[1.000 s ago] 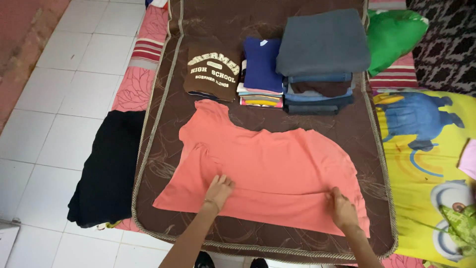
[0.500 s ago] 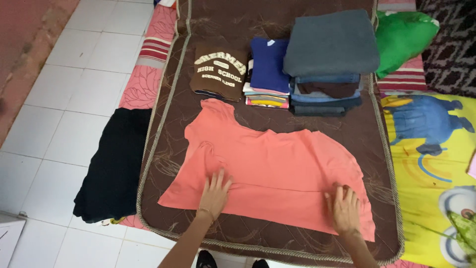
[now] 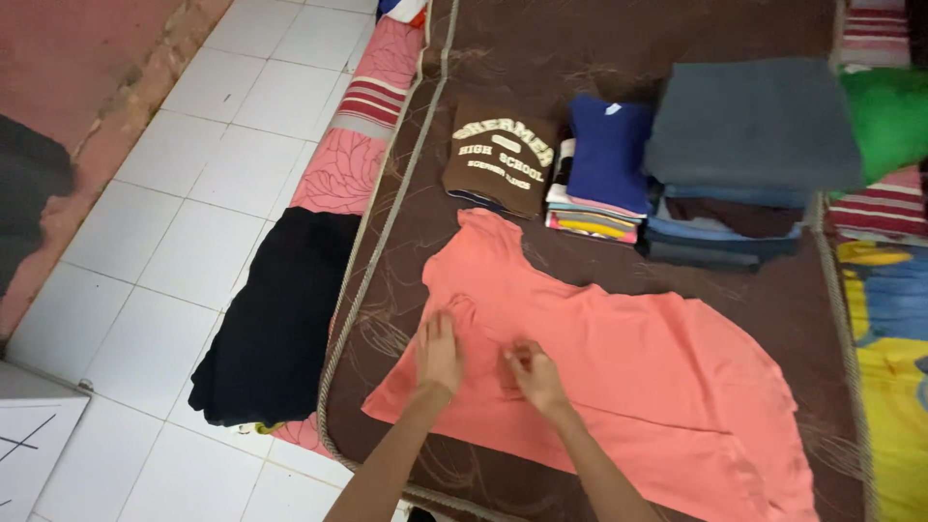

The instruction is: Folding a pile of laundry including shirts and a sweatshirt on a mattress.

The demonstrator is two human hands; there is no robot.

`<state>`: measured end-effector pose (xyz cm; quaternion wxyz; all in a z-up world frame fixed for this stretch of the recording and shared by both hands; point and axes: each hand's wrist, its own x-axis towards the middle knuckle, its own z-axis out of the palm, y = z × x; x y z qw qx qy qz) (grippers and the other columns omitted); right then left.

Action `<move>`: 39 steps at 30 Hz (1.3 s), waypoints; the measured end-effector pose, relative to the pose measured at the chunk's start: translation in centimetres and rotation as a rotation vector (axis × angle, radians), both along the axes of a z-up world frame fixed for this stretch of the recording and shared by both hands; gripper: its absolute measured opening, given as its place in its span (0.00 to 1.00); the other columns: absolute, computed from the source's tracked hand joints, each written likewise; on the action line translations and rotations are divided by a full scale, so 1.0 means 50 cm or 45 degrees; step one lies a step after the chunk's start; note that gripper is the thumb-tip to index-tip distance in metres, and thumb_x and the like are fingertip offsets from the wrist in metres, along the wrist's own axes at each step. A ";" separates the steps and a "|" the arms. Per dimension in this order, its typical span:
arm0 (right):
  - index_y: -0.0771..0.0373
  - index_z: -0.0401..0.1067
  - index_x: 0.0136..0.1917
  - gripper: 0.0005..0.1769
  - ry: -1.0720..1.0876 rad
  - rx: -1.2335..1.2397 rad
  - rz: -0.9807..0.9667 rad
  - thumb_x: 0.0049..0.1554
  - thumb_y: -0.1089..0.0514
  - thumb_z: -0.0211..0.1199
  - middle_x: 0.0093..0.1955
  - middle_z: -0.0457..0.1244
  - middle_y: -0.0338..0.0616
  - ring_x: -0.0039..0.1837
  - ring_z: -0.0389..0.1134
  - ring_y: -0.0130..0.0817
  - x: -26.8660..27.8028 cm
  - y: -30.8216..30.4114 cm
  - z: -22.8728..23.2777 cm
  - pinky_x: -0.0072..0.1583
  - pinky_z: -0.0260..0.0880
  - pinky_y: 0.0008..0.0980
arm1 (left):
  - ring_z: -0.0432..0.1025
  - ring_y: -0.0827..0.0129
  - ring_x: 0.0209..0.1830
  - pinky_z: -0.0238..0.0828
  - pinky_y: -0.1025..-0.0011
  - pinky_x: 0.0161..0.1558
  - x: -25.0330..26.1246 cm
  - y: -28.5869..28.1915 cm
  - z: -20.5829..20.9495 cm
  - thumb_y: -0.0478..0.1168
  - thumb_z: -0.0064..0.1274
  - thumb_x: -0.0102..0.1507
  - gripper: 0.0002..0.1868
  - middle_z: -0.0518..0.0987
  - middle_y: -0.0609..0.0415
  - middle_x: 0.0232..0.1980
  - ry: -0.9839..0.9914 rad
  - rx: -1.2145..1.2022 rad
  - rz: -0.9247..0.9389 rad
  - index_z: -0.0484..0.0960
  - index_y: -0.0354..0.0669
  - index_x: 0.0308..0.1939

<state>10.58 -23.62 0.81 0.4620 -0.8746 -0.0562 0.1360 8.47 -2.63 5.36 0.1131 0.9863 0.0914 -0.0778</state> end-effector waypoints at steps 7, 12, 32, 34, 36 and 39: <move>0.66 0.72 0.57 0.16 0.250 0.039 -0.143 0.55 0.62 0.65 0.44 0.70 0.54 0.42 0.73 0.45 0.041 0.114 -0.026 0.45 0.73 0.44 | 0.66 0.47 0.65 0.63 0.54 0.66 0.142 0.060 -0.066 0.39 0.60 0.58 0.25 0.75 0.46 0.62 0.143 -0.592 0.375 0.74 0.48 0.60; 0.68 0.72 0.54 0.14 -0.208 -0.089 -0.176 0.55 0.64 0.68 0.46 0.67 0.57 0.46 0.70 0.46 0.050 0.098 0.009 0.48 0.71 0.41 | 0.77 0.51 0.52 0.72 0.56 0.55 0.138 0.091 -0.033 0.38 0.59 0.58 0.10 0.84 0.47 0.47 -0.007 -0.571 0.217 0.84 0.46 0.44; 0.74 0.51 0.59 0.25 0.726 0.788 -0.627 0.68 0.48 0.49 0.41 0.55 0.46 0.40 0.60 0.38 -0.146 -0.081 -0.231 0.43 0.75 0.48 | 0.75 0.48 0.51 0.72 0.56 0.51 -0.169 -0.079 0.151 0.34 0.50 0.68 0.09 0.79 0.44 0.51 0.017 -1.113 -0.368 0.76 0.39 0.52; 0.67 0.52 0.65 0.20 0.829 0.717 -0.709 0.65 0.55 0.51 0.43 0.60 0.47 0.41 0.62 0.37 -0.113 -0.008 -0.010 0.43 0.72 0.44 | 0.71 0.48 0.56 0.67 0.54 0.57 -0.172 -0.081 0.161 0.33 0.52 0.65 0.11 0.76 0.43 0.54 -0.030 -0.951 -0.483 0.75 0.37 0.51; 0.59 0.53 0.71 0.25 0.935 0.650 -0.785 0.62 0.63 0.54 0.46 0.65 0.48 0.41 0.65 0.35 -0.117 0.014 0.097 0.43 0.69 0.39 | 0.67 0.48 0.60 0.62 0.51 0.62 -0.175 -0.063 0.173 0.33 0.54 0.61 0.14 0.74 0.43 0.56 -0.075 -0.778 -0.592 0.74 0.35 0.51; 0.57 0.54 0.73 0.35 0.618 0.558 -0.585 0.54 0.73 0.52 0.44 0.64 0.50 0.41 0.61 0.28 -0.127 0.002 0.068 0.44 0.65 0.28 | 0.59 0.44 0.64 0.54 0.47 0.64 -0.190 -0.012 0.187 0.30 0.56 0.55 0.25 0.65 0.35 0.62 0.009 -0.533 -0.507 0.69 0.29 0.57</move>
